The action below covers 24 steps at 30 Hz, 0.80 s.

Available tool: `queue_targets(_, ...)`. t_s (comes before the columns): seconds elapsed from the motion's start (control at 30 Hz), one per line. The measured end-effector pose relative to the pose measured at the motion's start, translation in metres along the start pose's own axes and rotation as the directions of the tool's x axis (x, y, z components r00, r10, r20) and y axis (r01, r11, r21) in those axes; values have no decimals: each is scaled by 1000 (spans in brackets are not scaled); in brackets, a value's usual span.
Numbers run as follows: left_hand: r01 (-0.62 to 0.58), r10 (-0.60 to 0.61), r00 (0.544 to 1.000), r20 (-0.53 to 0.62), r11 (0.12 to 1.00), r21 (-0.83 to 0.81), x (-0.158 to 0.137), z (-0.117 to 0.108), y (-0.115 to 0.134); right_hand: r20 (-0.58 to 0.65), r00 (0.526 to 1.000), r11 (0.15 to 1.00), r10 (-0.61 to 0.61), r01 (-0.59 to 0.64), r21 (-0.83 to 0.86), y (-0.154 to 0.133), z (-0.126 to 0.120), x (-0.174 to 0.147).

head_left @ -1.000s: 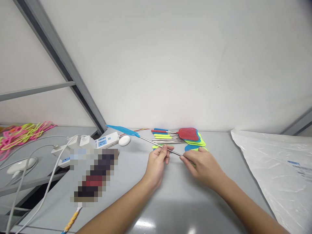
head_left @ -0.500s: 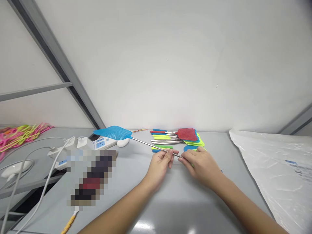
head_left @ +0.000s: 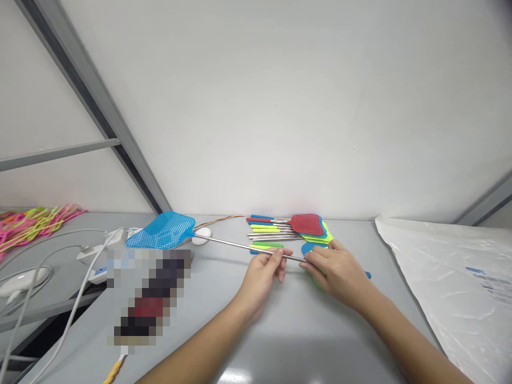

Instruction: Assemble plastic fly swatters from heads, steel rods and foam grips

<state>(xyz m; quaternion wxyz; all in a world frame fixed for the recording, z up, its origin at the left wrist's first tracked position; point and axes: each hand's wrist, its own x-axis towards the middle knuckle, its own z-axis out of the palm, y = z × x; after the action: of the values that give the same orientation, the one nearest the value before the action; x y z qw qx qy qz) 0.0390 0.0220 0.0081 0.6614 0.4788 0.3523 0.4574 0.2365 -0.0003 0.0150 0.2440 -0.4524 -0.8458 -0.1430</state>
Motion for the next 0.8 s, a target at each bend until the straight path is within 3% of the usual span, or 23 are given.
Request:
queue_targets(0.1, -59, 60, 997, -45, 998, 33, 0, -3, 1, 3, 1000, 1000, -2, 2, 10, -4, -2, 3)
queue_targets(0.4, -163, 147, 970, -192, 984, -73, 4, -12, 15, 7, 999, 998, 47, -47, 28, 2, -7, 2)
queue_targets(0.53, -151, 146, 978, -151, 988, -20, 6, -11, 9, 11, 999, 999, 50, -50, 7, 3, -6, 1)
queue_targets(0.67, -69, 72, 996, -42, 995, 69, 5, -4, 2, 1, 999, 999, 42, -42, 1, 1, -4, 1)
queue_targets(0.8, -35, 36, 999, -4, 996, 79, 5, -2, 2, 5, 999, 999, 40, -40, -8, -3, -2, 4)
